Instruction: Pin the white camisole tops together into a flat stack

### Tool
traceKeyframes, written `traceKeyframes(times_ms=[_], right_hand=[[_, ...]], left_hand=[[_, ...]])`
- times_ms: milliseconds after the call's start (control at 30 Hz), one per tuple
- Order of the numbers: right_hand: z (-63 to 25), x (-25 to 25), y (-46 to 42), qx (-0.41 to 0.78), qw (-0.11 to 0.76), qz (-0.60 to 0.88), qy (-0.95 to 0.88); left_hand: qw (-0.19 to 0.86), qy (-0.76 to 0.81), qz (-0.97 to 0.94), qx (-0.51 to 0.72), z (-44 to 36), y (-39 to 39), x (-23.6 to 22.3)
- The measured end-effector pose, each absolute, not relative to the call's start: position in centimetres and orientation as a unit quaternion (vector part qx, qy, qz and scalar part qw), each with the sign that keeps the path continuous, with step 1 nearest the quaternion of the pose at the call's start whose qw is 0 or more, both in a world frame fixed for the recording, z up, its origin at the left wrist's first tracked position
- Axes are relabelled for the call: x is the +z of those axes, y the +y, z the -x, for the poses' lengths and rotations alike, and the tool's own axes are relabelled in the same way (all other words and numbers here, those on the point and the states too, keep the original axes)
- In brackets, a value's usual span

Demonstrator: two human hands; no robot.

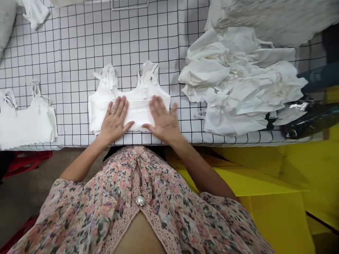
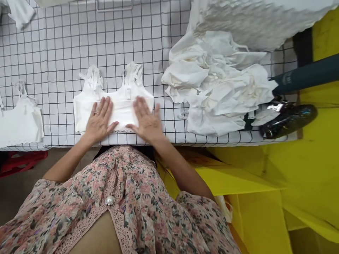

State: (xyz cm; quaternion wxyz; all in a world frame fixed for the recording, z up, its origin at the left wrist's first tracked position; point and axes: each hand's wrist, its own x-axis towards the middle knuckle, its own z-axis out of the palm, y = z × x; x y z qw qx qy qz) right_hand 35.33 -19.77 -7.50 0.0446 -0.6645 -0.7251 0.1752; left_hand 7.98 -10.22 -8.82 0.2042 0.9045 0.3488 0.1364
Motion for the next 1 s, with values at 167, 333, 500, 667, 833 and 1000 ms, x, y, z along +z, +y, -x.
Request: traceKeyframes(times_ms=[167,333,500,667,833,1000], right_hand=[[-37.6,-7.8,-20.3,0.122,0.095,0.729,-0.667],[-32.5,-7.8,-20.8,0.123,0.111,0.659,-0.733],[-35.8,-9.4,-22.2,0.133,0.077,0.698,-0.7],[-40.5,-10.3,-25.0,0.098,0.142,0.743,-0.646],[-40.3,-10.6,-26.5,0.065,0.268,0.754,-0.596],[-38.2,-9.5,-26.2,-0.005,0.397,0.718,-0.572]], left_hand=[[0.183,0.38,-0.894,0.154,-7.0,-10.4,-7.9],[0.193,0.346,-0.909,0.129,-11.8,-13.3,-8.2],[0.21,0.367,-0.898,0.123,-10.6,-11.8,-8.7],[0.19,0.469,-0.837,0.21,-4.6,-11.4,-7.2],[0.175,0.589,-0.724,0.315,-0.5,-13.2,-6.3],[0.234,0.675,-0.602,0.355,0.4,-12.8,-5.9]])
